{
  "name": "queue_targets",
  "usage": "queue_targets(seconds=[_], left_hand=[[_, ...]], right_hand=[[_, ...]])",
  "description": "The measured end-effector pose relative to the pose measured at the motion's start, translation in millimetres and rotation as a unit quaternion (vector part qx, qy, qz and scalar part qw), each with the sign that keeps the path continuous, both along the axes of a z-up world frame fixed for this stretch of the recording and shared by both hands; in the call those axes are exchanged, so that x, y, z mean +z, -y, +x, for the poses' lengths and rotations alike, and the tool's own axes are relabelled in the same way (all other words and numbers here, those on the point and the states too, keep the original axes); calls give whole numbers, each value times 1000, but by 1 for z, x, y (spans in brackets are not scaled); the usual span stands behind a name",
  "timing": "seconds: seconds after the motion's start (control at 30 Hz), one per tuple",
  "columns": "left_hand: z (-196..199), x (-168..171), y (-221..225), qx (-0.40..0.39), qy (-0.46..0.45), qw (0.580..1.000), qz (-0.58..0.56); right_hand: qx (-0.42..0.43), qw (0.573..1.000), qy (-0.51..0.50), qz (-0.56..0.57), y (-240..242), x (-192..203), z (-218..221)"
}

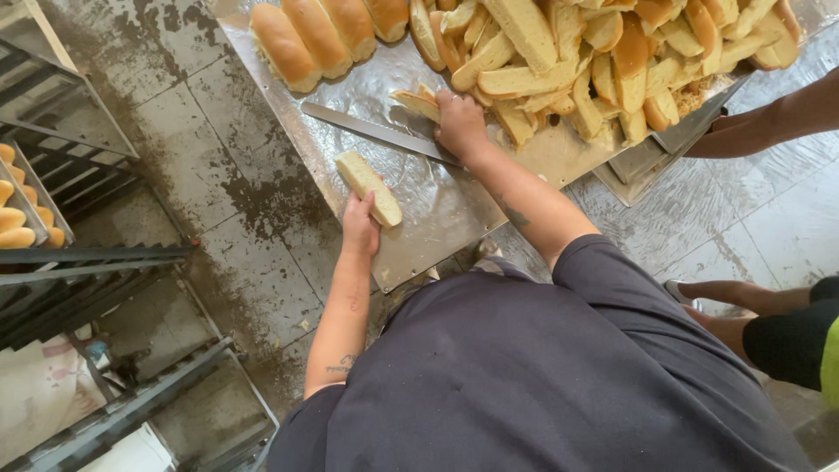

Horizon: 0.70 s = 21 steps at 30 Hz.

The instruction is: The person slices bread rolls by hand using a long serrated knife, occasionally picking up individual rolls or clusters to cut and place onto a pile on a metal table.

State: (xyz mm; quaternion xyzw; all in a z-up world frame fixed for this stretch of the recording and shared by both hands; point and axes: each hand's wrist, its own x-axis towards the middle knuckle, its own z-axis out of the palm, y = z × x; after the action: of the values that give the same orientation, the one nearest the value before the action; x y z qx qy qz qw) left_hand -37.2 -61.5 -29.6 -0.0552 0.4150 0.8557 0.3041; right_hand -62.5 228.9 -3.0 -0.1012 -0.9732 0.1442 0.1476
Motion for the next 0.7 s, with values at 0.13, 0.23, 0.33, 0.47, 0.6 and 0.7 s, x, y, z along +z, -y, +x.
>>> queue_targets(seconds=[0.13, 0.23, 0.33, 0.47, 0.6, 0.7], left_hand=[[3, -9, -31, -24, -12, 1000, -8], [5, -3, -60, -16, -9, 999, 42], [18, 13, -88, 7, 28, 985, 167], [34, 47, -132, 9, -34, 979, 201], [47, 67, -177, 44, -171, 984, 21], [46, 69, -209, 37, -387, 890, -237]], right_hand=[[20, 999, -36, -36, -9, 13, 11], [33, 974, -86, -208, 3, 39, 26], [82, 885, 8, -459, 11, 63, 55], [120, 806, 81, -573, 2, 82, 82], [206, 813, 25, -544, -38, 92, 99], [153, 643, 98, -745, -78, 100, 119]])
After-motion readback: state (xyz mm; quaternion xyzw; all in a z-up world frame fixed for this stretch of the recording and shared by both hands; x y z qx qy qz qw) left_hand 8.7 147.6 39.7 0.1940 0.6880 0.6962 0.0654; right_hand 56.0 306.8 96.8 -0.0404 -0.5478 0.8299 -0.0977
